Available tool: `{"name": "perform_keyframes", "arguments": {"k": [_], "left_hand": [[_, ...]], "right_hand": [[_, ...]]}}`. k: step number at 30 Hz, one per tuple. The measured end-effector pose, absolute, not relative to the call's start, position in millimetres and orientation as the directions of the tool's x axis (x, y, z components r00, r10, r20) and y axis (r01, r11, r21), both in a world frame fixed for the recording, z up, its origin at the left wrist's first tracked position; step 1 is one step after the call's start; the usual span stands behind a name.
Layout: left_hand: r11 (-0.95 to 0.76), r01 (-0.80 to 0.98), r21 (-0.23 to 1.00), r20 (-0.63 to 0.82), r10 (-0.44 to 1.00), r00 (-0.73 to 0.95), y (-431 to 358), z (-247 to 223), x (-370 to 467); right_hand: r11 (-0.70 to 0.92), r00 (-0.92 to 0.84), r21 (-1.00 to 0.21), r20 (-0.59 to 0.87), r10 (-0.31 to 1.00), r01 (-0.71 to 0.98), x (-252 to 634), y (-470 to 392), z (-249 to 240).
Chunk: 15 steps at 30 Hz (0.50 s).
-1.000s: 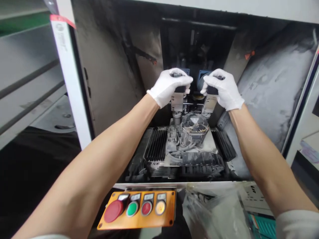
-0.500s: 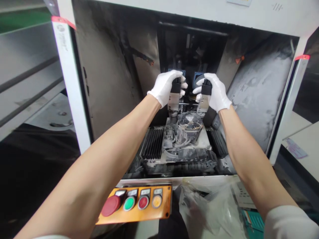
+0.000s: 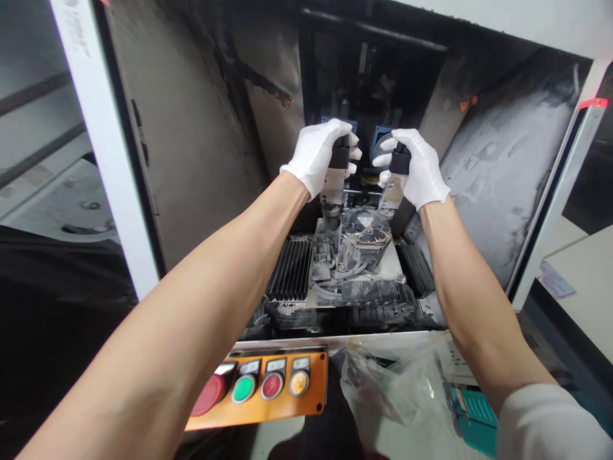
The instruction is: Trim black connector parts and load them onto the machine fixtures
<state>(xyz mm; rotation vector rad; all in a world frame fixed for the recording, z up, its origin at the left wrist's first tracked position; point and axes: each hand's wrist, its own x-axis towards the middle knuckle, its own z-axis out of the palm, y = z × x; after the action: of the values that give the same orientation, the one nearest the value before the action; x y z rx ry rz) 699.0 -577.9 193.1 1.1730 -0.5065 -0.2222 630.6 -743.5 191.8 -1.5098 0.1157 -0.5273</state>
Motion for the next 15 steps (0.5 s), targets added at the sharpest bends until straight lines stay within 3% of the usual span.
{"name": "perform_keyframes", "arguments": {"k": [7,15], "left_hand": [[0.410,-0.111,0.905,0.293,-0.412,0.863,-577.4,193.4,699.8],[0.457,-0.106,0.883,0.292,-0.357,0.887,-581.0,192.0,692.8]], "right_hand": [[-0.009,0.855,-0.980,0.179,-0.487,0.200,624.0,-727.8,202.2],[-0.001,0.878,-0.967,0.233,-0.419,0.256,635.1,-748.4,191.4]]}}
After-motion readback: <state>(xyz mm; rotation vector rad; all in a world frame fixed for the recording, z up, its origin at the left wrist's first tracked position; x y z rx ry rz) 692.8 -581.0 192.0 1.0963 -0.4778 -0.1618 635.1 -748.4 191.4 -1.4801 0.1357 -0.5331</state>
